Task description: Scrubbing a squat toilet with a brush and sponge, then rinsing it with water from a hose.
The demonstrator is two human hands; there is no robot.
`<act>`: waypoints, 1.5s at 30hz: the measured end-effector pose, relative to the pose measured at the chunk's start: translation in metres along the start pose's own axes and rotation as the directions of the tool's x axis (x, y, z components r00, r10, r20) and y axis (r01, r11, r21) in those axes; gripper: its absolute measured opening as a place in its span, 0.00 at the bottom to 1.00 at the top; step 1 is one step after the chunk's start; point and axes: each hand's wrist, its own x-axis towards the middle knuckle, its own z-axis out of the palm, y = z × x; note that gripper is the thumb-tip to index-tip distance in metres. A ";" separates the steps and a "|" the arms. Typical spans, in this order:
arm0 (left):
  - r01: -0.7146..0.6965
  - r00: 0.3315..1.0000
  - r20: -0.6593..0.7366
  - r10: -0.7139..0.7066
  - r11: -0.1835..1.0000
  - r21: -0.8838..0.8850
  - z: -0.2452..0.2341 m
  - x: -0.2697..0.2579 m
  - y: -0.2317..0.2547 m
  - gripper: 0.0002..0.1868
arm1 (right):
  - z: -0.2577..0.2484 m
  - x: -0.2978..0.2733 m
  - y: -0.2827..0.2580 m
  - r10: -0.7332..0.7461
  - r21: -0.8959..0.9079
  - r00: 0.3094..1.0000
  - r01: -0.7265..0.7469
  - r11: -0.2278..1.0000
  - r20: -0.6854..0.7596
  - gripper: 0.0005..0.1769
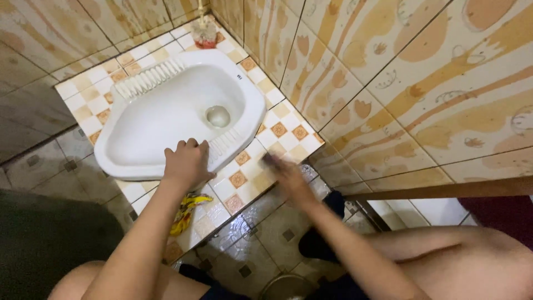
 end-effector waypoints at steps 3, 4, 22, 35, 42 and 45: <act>0.001 1.000 -0.001 -0.001 1.000 -0.006 0.002 -0.002 -0.003 0.44 | -0.093 0.004 0.059 -0.277 -0.823 0.956 0.081 0.563 -0.096 0.12; 0.005 1.000 -0.004 -0.005 1.000 -0.004 0.002 0.000 -0.005 0.44 | -0.085 0.000 0.066 -0.281 -0.821 0.955 0.085 0.565 -0.094 0.12; -0.013 0.999 -0.039 0.000 0.948 -0.318 0.001 -0.005 -0.009 0.43 | -0.012 0.011 0.042 -0.265 -0.774 0.964 0.156 0.614 -0.016 0.22; -0.026 1.000 0.007 0.029 0.961 -0.274 -0.007 -0.018 -0.022 0.45 | -0.021 0.045 0.075 -0.267 -0.818 0.949 0.286 0.499 0.169 0.15; -0.025 1.000 0.012 0.029 0.965 -0.261 -0.007 -0.015 -0.023 0.45 | 0.025 -0.006 0.010 -0.224 -0.345 0.768 0.501 0.793 0.600 0.17; -0.027 0.999 0.015 0.031 0.972 -0.234 -0.004 -0.015 -0.027 0.44 | -0.011 0.041 0.024 -0.254 -0.575 0.895 0.432 0.695 0.366 0.24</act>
